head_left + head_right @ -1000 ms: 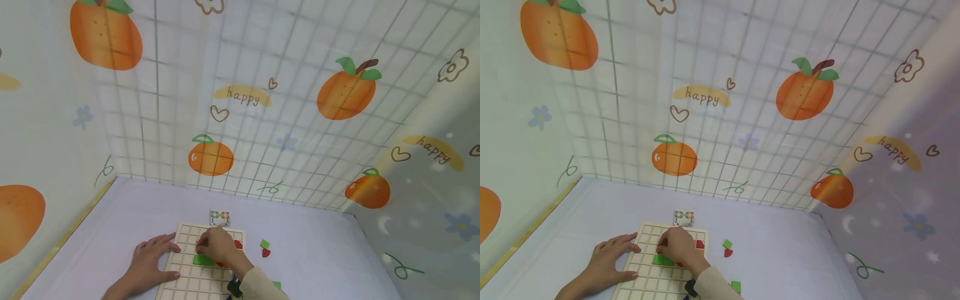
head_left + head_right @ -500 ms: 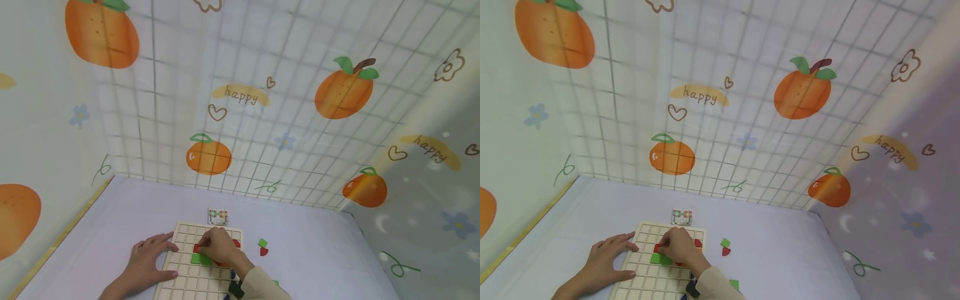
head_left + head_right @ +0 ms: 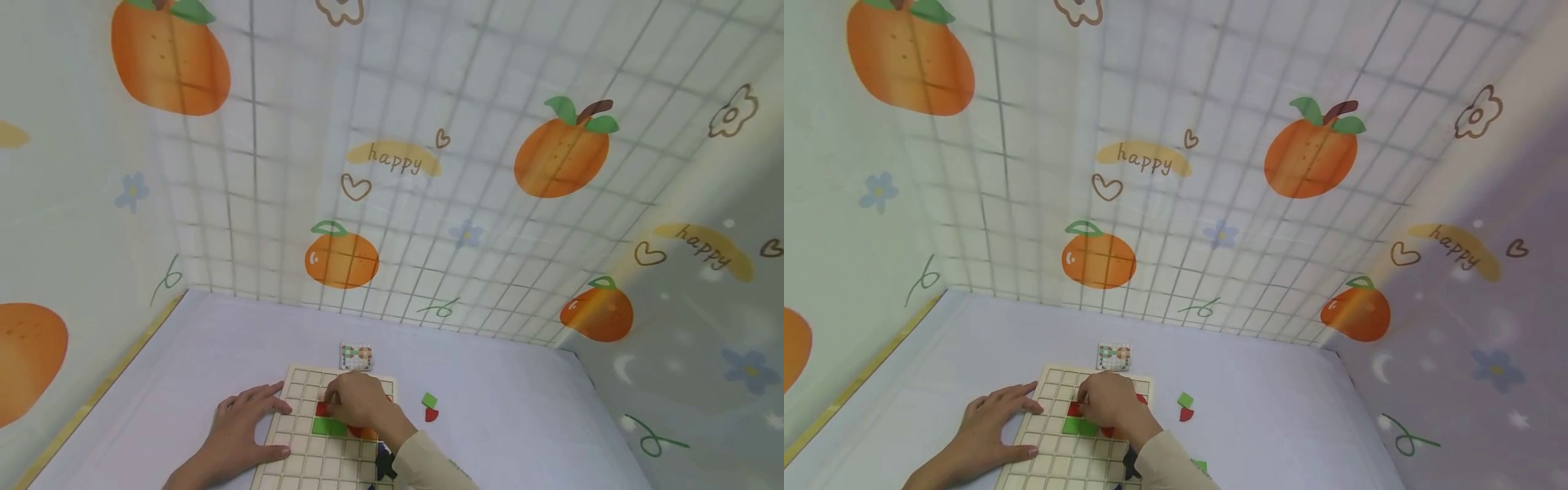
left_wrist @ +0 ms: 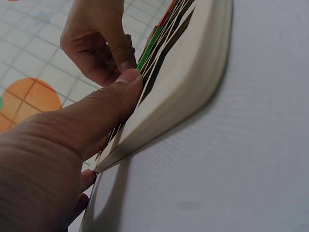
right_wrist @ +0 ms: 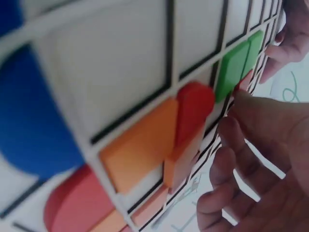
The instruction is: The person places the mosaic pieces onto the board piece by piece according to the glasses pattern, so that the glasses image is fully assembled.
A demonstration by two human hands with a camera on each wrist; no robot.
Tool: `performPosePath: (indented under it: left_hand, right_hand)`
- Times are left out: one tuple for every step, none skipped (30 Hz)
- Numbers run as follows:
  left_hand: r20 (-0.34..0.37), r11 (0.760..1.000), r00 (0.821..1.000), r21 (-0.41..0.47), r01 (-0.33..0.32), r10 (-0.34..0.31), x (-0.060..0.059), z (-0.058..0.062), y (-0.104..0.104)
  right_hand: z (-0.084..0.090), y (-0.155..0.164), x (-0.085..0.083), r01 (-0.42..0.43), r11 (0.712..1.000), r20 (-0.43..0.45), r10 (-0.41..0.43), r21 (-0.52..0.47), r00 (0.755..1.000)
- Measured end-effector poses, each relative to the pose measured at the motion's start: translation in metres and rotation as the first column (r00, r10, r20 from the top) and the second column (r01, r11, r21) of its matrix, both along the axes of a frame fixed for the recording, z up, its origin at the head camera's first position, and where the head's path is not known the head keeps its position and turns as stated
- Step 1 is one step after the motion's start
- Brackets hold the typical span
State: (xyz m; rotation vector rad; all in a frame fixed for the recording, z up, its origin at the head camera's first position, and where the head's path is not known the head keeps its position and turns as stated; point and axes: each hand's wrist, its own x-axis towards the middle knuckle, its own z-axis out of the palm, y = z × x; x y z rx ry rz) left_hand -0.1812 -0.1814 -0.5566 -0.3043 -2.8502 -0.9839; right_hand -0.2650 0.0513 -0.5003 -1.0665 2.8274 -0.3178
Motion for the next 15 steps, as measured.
performPosePath:
  left_hand:
    - [0.004,1.0,1.0,-0.002,-0.002,0.002,0.0,0.0,0.0]
    - [0.007,1.0,1.0,-0.004,-0.004,0.004,0.0,-0.001,0.0]
    - [0.009,1.0,1.0,-0.002,-0.005,0.005,0.0,-0.001,0.0]
    - [0.011,1.0,1.0,0.0,-0.004,0.004,0.0,-0.002,0.0]
    - [0.013,1.0,1.0,0.0,-0.004,0.004,0.0,-0.003,0.0]
    - [0.015,1.0,1.0,0.0,-0.003,0.003,0.0,-0.003,0.0]
    - [0.016,1.0,1.0,0.001,-0.002,0.002,0.0,-0.004,0.0]
    - [0.018,1.0,1.0,0.003,-0.002,0.002,-0.001,-0.004,0.0]
    - [0.019,1.0,1.0,0.004,-0.002,0.002,-0.001,-0.004,0.0]
    - [0.019,1.0,1.0,0.002,-0.004,0.004,-0.001,-0.004,0.0]
    - [0.019,1.0,1.0,0.0,-0.005,0.005,-0.002,-0.004,0.0]
    - [0.019,1.0,1.0,0.0,-0.006,0.006,-0.002,-0.004,0.0]
    - [0.02,1.0,1.0,0.001,-0.007,0.007,-0.002,-0.004,0.0]
    - [0.021,1.0,1.0,0.001,-0.008,0.008,-0.002,-0.004,0.0]
    - [0.024,1.0,1.0,0.003,-0.006,0.006,-0.001,-0.004,0.0]
  right_hand:
    - [-0.001,0.001,-0.001,-0.009,1.0,-0.011,0.01,0.014,1.0]
    - [-0.002,0.003,-0.001,-0.018,1.0,-0.012,0.018,0.017,1.0]
    - [-0.002,0.005,-0.002,-0.023,1.0,-0.004,0.023,0.008,1.0]
    - [-0.003,0.008,-0.002,-0.023,1.0,0.007,0.023,-0.008,1.0]
    - [-0.003,0.011,-0.002,-0.021,0.999,0.021,0.022,-0.028,1.0]
    - [-0.004,0.015,-0.003,-0.015,0.999,0.029,0.016,-0.05,0.999]
    - [-0.004,0.02,-0.002,-0.005,0.997,0.042,0.008,-0.08,0.999]
    - [-0.004,0.026,-0.003,0.008,0.994,0.042,-0.004,-0.109,0.999]
    - [-0.004,0.032,-0.003,0.025,0.99,0.038,-0.02,-0.136,0.999]
    - [-0.004,0.038,-0.004,0.047,0.987,0.028,-0.044,-0.155,0.999]
    - [-0.004,0.045,-0.005,0.068,0.984,0.006,-0.068,-0.167,0.998]
    - [-0.005,0.053,-0.006,0.095,0.98,-0.019,-0.1,-0.174,0.995]
    - [-0.005,0.06,-0.006,0.127,0.976,-0.042,-0.137,-0.179,0.99]
    - [-0.006,0.068,-0.007,0.166,0.97,-0.07,-0.18,-0.175,0.981]
    - [-0.007,0.076,-0.007,0.206,0.964,-0.092,-0.223,-0.167,0.97]
